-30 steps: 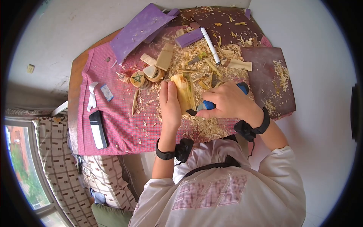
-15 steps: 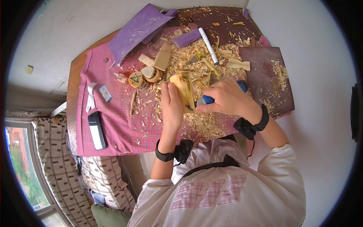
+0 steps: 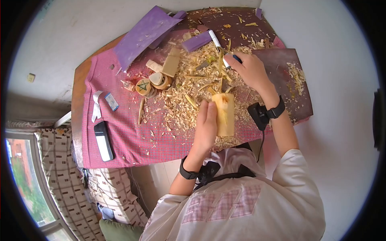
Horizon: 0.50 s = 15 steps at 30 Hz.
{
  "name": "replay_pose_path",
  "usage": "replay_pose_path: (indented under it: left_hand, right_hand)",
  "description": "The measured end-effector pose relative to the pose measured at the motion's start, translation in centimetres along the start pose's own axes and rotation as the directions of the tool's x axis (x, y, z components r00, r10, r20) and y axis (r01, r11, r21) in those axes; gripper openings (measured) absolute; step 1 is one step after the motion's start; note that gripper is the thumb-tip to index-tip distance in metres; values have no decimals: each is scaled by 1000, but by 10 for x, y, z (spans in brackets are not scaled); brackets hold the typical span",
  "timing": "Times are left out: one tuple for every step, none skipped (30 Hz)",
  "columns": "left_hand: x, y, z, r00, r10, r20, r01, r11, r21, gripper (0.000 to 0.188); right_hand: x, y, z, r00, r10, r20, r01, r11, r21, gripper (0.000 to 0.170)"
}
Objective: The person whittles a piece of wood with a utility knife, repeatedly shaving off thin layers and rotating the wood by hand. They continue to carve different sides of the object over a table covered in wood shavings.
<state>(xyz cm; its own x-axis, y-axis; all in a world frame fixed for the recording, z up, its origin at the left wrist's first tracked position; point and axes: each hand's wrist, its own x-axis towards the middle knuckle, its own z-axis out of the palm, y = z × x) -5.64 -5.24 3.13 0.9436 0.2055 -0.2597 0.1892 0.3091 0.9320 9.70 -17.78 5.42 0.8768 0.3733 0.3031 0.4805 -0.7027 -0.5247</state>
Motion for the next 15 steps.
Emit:
replay_pose_path:
  left_hand:
    - [3, 2, -3, 1000, -1, 4, 1, 1000, -4, 32]
    - [8, 7, -11, 999, -12, -51, 8, 997, -79, 34]
    - [12, 12, -15, 994, -24, -110, 7, 988, -152, 36]
    - [14, 13, -17, 993, -23, -117, 5, 988, -152, 36]
    - [17, 14, -18, 986, -3, -164, -20, 991, -133, 38]
    - [19, 16, -21, 978, 19, -207, -43, 993, -110, 40]
    - [25, 12, -27, 988, 31, -152, -48, 993, -111, 41]
    - [26, 11, -25, 988, 31, -149, -47, 993, -106, 41]
    - [25, 14, -18, 968, 5, -252, -62, 974, -218, 40]
    - [25, 15, -14, 936, -33, -349, -89, 941, -327, 39]
    - [25, 14, -18, 936, -33, -350, -89, 941, -327, 39]
    - [26, 13, -26, 983, -12, -183, -59, 924, -378, 40]
    - [26, 13, -32, 1000, 17, -14, -22, 906, -423, 42]
    - [27, 13, -35, 1000, 16, -18, -23, 905, -425, 42]
    - [30, 14, -36, 998, 53, 26, -33, 873, -487, 43]
  right_hand:
    - [1, 3, -3, 997, 77, 11, -78, 994, 82, 55]
    - [0, 4, -6, 997, 75, 14, -76, 994, 78, 55]
    - [0, -1, -11, 989, 138, 53, -143, 984, 105, 56]
    - [-1, -4, -13, 976, 198, 93, -209, 969, 132, 57]
    - [-2, -6, -11, 976, 194, 95, -206, 969, 138, 57]
    - [-4, -8, -10, 982, 149, 118, -151, 989, 5, 58]
    - [-7, -10, -8, 983, 111, 145, -93, 987, -128, 59]
    - [-9, -11, -7, 983, 115, 142, -97, 987, -124, 59]
    - [-11, -12, -7, 983, 102, 153, -71, 978, -194, 60]
    - [-13, -13, -6, 982, 89, 168, -42, 964, -263, 60]
    - [-14, -12, -7, 982, 89, 168, -42, 964, -263, 60]
    - [-16, -10, -9, 966, 57, 254, -7, 981, -196, 60]
    - [-16, -10, -10, 941, 19, 337, 25, 992, -124, 59]
    - [-17, -13, -10, 940, 16, 341, 27, 992, -123, 59]
    - [-19, -17, -11, 971, 21, 239, 15, 989, -146, 58]
